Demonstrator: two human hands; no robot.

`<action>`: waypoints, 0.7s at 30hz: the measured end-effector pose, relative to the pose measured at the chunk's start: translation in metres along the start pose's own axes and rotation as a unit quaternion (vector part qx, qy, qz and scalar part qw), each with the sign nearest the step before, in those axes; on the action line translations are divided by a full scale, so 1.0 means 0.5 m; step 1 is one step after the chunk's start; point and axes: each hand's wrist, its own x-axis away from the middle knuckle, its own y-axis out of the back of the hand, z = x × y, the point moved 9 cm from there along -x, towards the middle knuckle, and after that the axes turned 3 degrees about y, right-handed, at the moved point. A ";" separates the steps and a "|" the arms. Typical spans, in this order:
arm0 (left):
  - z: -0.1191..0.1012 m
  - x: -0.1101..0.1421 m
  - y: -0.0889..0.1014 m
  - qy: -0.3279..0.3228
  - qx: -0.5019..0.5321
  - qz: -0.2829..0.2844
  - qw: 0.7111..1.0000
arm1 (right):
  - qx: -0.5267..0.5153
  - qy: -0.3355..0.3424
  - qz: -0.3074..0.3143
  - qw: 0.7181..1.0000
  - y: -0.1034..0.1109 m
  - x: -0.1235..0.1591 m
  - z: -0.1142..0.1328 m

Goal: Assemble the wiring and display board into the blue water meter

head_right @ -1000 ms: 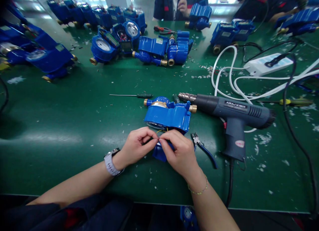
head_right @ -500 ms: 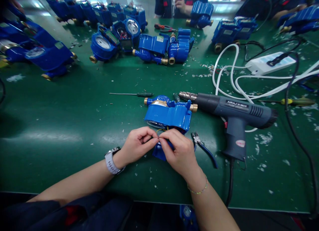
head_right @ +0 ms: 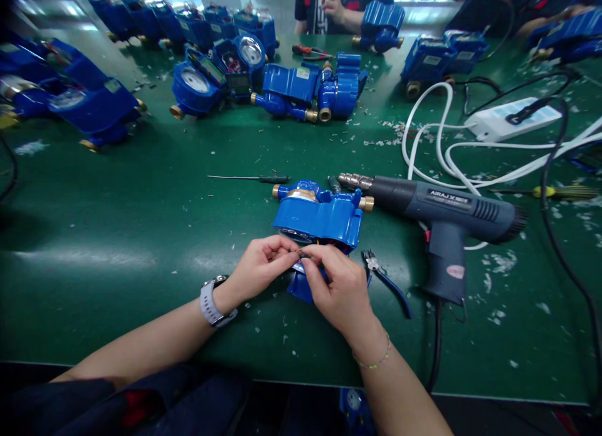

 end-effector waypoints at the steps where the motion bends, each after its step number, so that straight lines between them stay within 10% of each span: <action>1: -0.002 0.000 -0.003 0.001 0.010 0.002 1.000 | 0.006 0.000 -0.003 1.000 0.000 0.001 0.000; 21: -0.002 -0.003 0.010 -0.003 -0.016 -0.019 1.000 | 0.099 0.059 -0.027 0.993 -0.002 0.000 0.024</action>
